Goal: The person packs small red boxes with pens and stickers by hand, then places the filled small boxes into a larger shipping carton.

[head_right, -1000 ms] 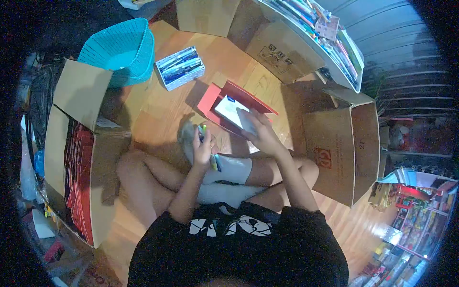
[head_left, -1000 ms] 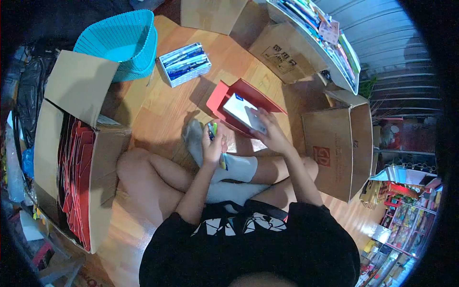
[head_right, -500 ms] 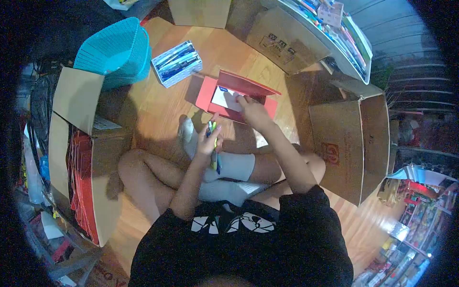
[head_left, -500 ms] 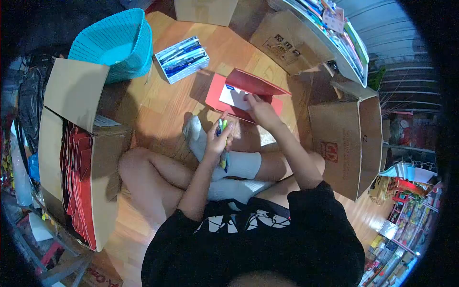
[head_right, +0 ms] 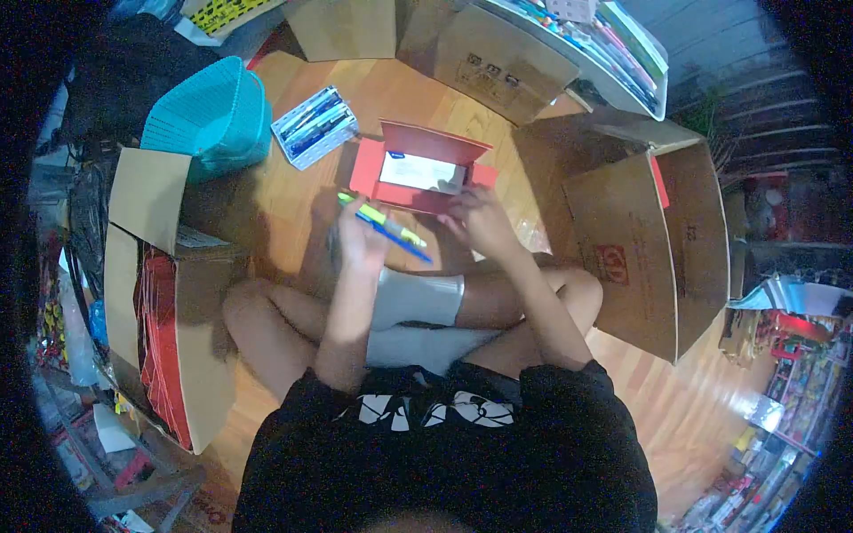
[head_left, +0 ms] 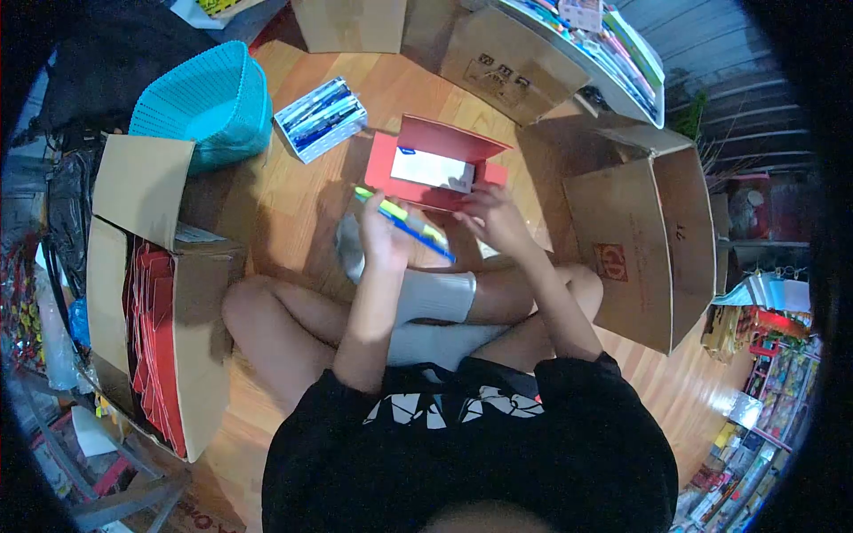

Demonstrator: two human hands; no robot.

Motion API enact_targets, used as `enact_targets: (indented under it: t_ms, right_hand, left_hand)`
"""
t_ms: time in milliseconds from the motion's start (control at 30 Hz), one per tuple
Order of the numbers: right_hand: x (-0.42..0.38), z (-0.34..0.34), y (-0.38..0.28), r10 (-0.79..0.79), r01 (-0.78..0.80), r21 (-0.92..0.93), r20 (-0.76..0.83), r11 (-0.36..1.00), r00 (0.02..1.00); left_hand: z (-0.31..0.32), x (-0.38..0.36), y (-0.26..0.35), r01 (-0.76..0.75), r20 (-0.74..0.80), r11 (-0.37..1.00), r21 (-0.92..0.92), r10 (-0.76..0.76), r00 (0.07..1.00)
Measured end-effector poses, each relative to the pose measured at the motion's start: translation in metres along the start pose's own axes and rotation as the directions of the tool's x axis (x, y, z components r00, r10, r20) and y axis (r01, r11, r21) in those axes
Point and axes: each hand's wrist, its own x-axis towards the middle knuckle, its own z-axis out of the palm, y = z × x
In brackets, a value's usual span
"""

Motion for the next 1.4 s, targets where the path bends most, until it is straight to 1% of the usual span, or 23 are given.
enact_targets:
  t_ms: [67, 133, 200, 267, 333, 400, 433, 533, 600, 667, 700, 800, 833, 867, 900, 933, 1000, 1033, 1100, 1133, 1233, 1367, 1400]
  right_hand:
    - [-0.022, 0.003, -0.009, -0.050, 0.046, -0.072, -0.065, 0.996, 0.997]
    - [-0.034, 0.008, -0.024, -0.001, -0.003, -0.036, -0.104, 0.999, 0.995]
    - [-0.044, 0.009, -0.034, 0.004, -0.006, -0.015, -0.149, 1.000, 0.989]
    - [-0.057, 0.010, -0.040, 0.017, -0.012, 0.026, -0.212, 1.000, 0.977]
    - [-0.067, 0.013, -0.039, 0.107, -0.094, 0.061, -0.286, 0.994, 0.952]
    - [-0.075, 0.012, -0.033, 0.393, -0.330, 0.221, -0.387, 0.918, 0.834]
    - [-0.079, 0.014, -0.028, 0.429, -0.354, 0.249, -0.393, 0.901, 0.814]
    - [-0.077, 0.016, -0.027, 0.487, -0.411, 0.272, -0.345, 0.870, 0.803]
    - [-0.073, 0.017, -0.032, 0.499, -0.434, 0.256, -0.313, 0.864, 0.808]
    - [-0.070, 0.019, -0.031, 0.513, -0.458, 0.236, -0.311, 0.857, 0.800]
    - [-0.070, 0.020, -0.030, 0.516, -0.458, 0.244, -0.316, 0.855, 0.796]
    - [-0.072, 0.022, -0.026, 0.525, -0.451, 0.281, -0.305, 0.847, 0.794]
    - [-0.072, 0.020, -0.027, 0.535, -0.462, 0.286, -0.284, 0.839, 0.796]
    - [-0.071, 0.019, -0.028, 0.538, -0.467, 0.289, -0.260, 0.836, 0.802]
    - [-0.071, 0.021, -0.026, 0.512, -0.441, 0.275, -0.299, 0.855, 0.805]
    - [-0.070, 0.022, -0.026, 0.498, -0.423, 0.285, -0.290, 0.860, 0.817]
    - [-0.069, 0.022, -0.025, 0.525, -0.428, 0.340, -0.276, 0.837, 0.805]
    - [-0.068, 0.022, -0.025, 0.546, -0.457, 0.341, -0.239, 0.822, 0.803]
    - [-0.070, 0.023, -0.025, 0.535, -0.452, 0.322, -0.249, 0.832, 0.807]
    - [-0.069, 0.022, -0.024, 0.522, -0.445, 0.300, -0.266, 0.844, 0.811]
    - [-0.068, 0.020, -0.025, 0.535, -0.462, 0.299, -0.243, 0.835, 0.809]
    - [-0.066, 0.022, -0.024, 0.549, -0.482, 0.292, -0.222, 0.826, 0.806]
    - [-0.067, 0.022, -0.024, 0.545, -0.479, 0.287, -0.232, 0.830, 0.806]
  left_hand:
    - [0.008, 0.002, -0.009, -0.055, 0.055, 0.998, 0.015, 0.054, 0.997]
    - [0.014, 0.016, -0.024, -0.266, -0.109, 0.964, 0.018, 0.266, 0.958]
    - [0.028, -0.002, -0.026, -0.311, -0.048, 0.946, 0.095, 0.316, 0.948]
    - [0.022, 0.003, -0.032, -0.418, 0.009, 0.777, 0.471, 0.469, 0.883]
    - [0.019, 0.005, -0.043, -0.405, 0.005, 0.764, 0.503, 0.465, 0.885]
    - [0.019, 0.006, -0.050, -0.388, -0.006, 0.741, 0.548, 0.467, 0.884]
    - [0.025, 0.001, -0.049, -0.344, -0.045, 0.714, 0.610, 0.465, 0.884]
    - [0.006, 0.046, -0.055, -0.217, 0.010, 0.798, 0.562, 0.256, 0.967]
    - [0.003, 0.055, -0.062, -0.209, 0.013, 0.839, 0.502, 0.235, 0.972]
    - [0.017, 0.046, -0.064, -0.151, -0.189, 0.875, 0.460, 0.263, 0.946]
    - [0.020, 0.038, -0.064, -0.156, -0.183, 0.870, 0.467, 0.268, 0.946]
    - [0.039, -0.015, -0.058, -0.321, 0.032, 0.842, 0.433, 0.341, 0.939]
    - [0.048, -0.037, -0.052, -0.350, 0.110, 0.503, 0.790, 0.446, 0.888]
    - [0.052, -0.047, -0.045, -0.279, 0.219, 0.047, 0.959, 0.503, 0.836]
    - [0.005, 0.006, -0.052, -0.478, 0.651, -0.443, 0.759, 0.487, 0.582]
    - [0.022, -0.028, -0.044, -0.451, 0.682, -0.543, 0.708, 0.362, 0.636]
    - [0.011, -0.007, -0.033, -0.378, 0.784, -0.855, 0.356, 0.052, 0.619]
    - [0.005, 0.004, -0.023, -0.371, 0.780, -0.857, 0.358, 0.056, 0.623]
    - [-0.005, 0.019, -0.007, -0.503, 0.754, -0.863, 0.047, -0.300, 0.584]
    - [-0.001, 0.013, -0.006, -0.504, 0.755, -0.863, 0.047, -0.299, 0.583]
    - [0.011, 0.001, -0.007, -0.537, 0.501, -0.830, 0.147, -0.406, 0.764]
    - [-0.007, 0.000, -0.015, -0.571, 0.537, -0.813, 0.113, -0.434, 0.724]
    - [-0.015, 0.002, -0.017, -0.580, 0.667, -0.799, 0.159, -0.347, 0.660]
